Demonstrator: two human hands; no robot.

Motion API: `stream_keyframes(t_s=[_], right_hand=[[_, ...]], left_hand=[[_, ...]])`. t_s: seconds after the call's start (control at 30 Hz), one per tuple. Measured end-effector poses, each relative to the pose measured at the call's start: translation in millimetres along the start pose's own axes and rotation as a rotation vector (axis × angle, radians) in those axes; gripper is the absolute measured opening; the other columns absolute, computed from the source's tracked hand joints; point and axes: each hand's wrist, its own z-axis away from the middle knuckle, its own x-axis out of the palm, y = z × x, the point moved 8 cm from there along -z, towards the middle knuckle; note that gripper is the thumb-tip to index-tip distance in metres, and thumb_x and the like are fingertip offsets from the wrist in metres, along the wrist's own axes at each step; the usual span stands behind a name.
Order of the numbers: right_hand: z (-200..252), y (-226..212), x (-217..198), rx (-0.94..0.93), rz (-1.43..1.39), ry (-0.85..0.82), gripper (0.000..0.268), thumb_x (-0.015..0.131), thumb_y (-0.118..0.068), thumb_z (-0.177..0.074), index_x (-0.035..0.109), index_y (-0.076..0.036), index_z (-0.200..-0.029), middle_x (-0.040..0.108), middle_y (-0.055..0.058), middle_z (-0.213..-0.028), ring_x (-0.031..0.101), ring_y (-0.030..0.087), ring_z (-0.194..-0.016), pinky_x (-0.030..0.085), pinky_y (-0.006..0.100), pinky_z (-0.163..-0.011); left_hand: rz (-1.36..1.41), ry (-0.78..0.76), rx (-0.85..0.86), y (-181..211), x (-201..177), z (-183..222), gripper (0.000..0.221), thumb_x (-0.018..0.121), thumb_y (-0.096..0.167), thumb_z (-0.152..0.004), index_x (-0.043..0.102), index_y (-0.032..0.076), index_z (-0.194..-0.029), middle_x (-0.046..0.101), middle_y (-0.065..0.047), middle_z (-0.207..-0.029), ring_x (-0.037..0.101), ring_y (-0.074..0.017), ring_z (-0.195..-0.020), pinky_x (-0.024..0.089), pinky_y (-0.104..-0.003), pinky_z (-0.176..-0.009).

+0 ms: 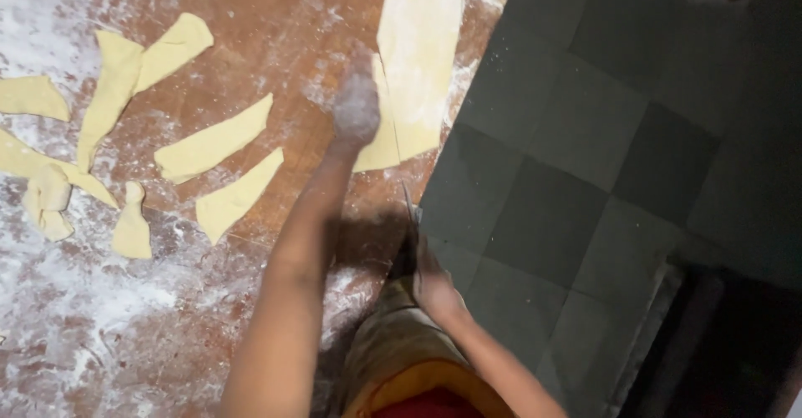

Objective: Rolling out pastry dough and cutting it into triangles using a knife and ruler to prepare croissants.

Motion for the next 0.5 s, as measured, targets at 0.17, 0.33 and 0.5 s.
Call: stream_keyframes(t_s=[0.17, 0.33, 0.5], right_hand=[[80.0, 33.1, 3.6, 0.162, -0.23, -0.165, 0.066, 0.05, -0.008, -0.093, 0.035, 0.0, -0.157, 0.068, 0.027, -0.101, 0.067, 0.043, -0.093, 0.054, 0.049, -0.085], [67.7, 22.9, -36.1, 0.311, -0.065, -0.157, 0.064, 0.051, -0.019, -0.096, 0.033, -0.012, -0.157, 0.056, 0.03, -0.138, 0.055, 0.047, -0.125, 0.044, 0.049, -0.105], [60.8, 25.1, -63.4, 0.362, -0.499, -0.108, 0.055, 0.044, -0.018, -0.101, 0.035, -0.005, -0.154, 0.056, 0.029, -0.142, 0.05, 0.044, -0.135, 0.045, 0.045, -0.108]], left_hand=[[0.572, 0.048, -0.406, -25.6, 5.1, -17.9, 0.075, 0.047, 0.027, -0.095, 0.022, 0.012, -0.164, 0.042, -0.015, -0.16, 0.05, -0.0288, -0.145, 0.045, -0.04, -0.119], [-0.152, -0.327, -0.55, -20.7, 20.9, -23.3, 0.069, 0.089, 0.047, -0.077, 0.062, 0.008, -0.128, 0.065, -0.018, -0.13, 0.058, -0.0342, -0.126, 0.046, -0.05, -0.108], [0.209, -0.117, -0.542, -37.0, -34.0, -37.9, 0.04, 0.088, 0.027, -0.072, 0.067, 0.01, -0.103, 0.067, -0.018, -0.104, 0.065, -0.0353, -0.1, 0.054, -0.049, -0.084]])
